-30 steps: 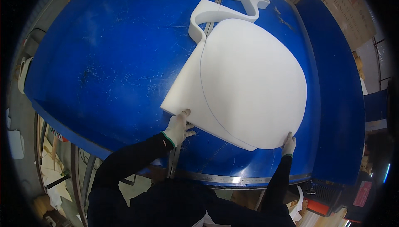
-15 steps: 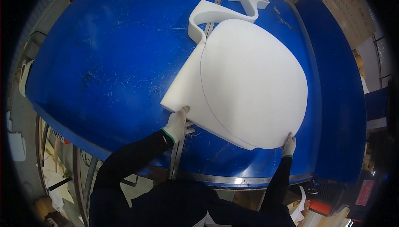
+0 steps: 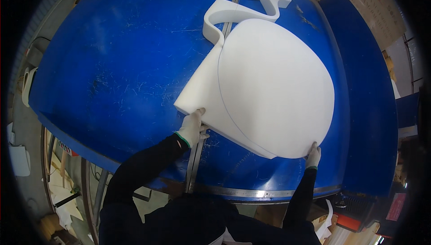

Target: The person uses a vertical band saw to cut a circular shape from a white foam sheet. They position the foam on the blue table, guide it through the blade, and then remove the offcuts. The offcuts are placed into a basket on the floor.

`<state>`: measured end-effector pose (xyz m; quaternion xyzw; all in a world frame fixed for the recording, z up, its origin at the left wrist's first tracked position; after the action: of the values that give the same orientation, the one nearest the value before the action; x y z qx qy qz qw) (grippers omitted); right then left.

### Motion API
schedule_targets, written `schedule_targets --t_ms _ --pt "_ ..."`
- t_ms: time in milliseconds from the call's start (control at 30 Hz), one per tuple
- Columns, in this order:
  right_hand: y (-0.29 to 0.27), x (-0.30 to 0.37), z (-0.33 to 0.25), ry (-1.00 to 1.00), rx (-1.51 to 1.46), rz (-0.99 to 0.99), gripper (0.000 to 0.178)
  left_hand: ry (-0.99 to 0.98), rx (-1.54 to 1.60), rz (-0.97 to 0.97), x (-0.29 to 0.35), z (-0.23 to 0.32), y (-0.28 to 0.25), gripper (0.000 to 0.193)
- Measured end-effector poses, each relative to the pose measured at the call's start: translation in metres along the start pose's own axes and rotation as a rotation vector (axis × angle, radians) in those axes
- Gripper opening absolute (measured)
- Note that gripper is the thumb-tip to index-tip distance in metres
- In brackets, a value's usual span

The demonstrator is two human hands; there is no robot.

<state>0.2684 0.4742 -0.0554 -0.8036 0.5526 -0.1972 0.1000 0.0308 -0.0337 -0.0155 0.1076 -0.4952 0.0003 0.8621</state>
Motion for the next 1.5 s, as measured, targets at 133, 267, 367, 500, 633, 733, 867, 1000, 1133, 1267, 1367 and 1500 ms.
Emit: schedule_targets --t_ms 133,267,367,500,633,733,867,1000,1133,1267,1367,1500 --pt "0.009 0.011 -0.004 -0.007 -0.057 0.020 0.033 0.002 -0.007 -0.006 -0.001 0.007 -0.001 0.051" --pt "0.012 0.013 -0.005 -0.004 -0.052 0.036 0.032 0.013 -0.017 -0.003 0.002 0.014 0.001 0.053" --pt "0.013 0.016 -0.006 -0.009 -0.057 0.029 0.032 0.002 -0.025 -0.019 0.002 0.020 0.002 0.067" --pt "0.014 0.020 -0.006 0.000 -0.068 0.025 0.033 0.033 -0.046 0.006 0.000 0.026 0.003 0.063" --pt "0.015 0.021 -0.003 -0.001 -0.063 0.026 0.036 0.058 -0.049 -0.015 -0.001 0.033 0.004 0.058" --pt "0.019 0.032 -0.010 0.008 -0.046 0.028 0.037 0.064 -0.061 0.013 -0.003 0.037 0.004 0.062" --pt "0.023 0.037 -0.010 0.021 -0.070 0.047 0.039 0.086 -0.099 0.014 -0.012 0.043 0.003 0.065" --pt "0.020 0.033 -0.004 0.015 -0.068 0.029 0.040 0.096 -0.102 -0.033 -0.022 0.050 0.003 0.064" --pt "0.030 0.045 -0.009 0.026 -0.088 0.031 0.039 0.103 -0.104 -0.012 -0.024 0.059 0.004 0.067" --pt "0.031 0.046 -0.007 0.023 -0.086 0.022 0.040 0.131 -0.103 -0.026 -0.030 0.065 0.004 0.069" --pt "0.031 0.047 -0.007 0.021 -0.051 0.031 0.040 0.150 -0.115 -0.029 -0.029 0.070 0.007 0.071" --pt "0.036 0.053 -0.009 0.033 -0.087 0.042 0.041 0.158 -0.121 0.010 -0.024 0.077 0.010 0.066"
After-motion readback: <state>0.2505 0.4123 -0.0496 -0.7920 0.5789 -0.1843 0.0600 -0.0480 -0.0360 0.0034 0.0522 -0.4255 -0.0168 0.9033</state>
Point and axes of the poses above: each hand's wrist, its own x-axis away from the middle knuckle, its own y-axis out of the palm, z = x × y, the point moved 2 cm from there along -x, towards the middle knuckle, and after that the axes turned 9 degrees about z, right-handed, at the moved point
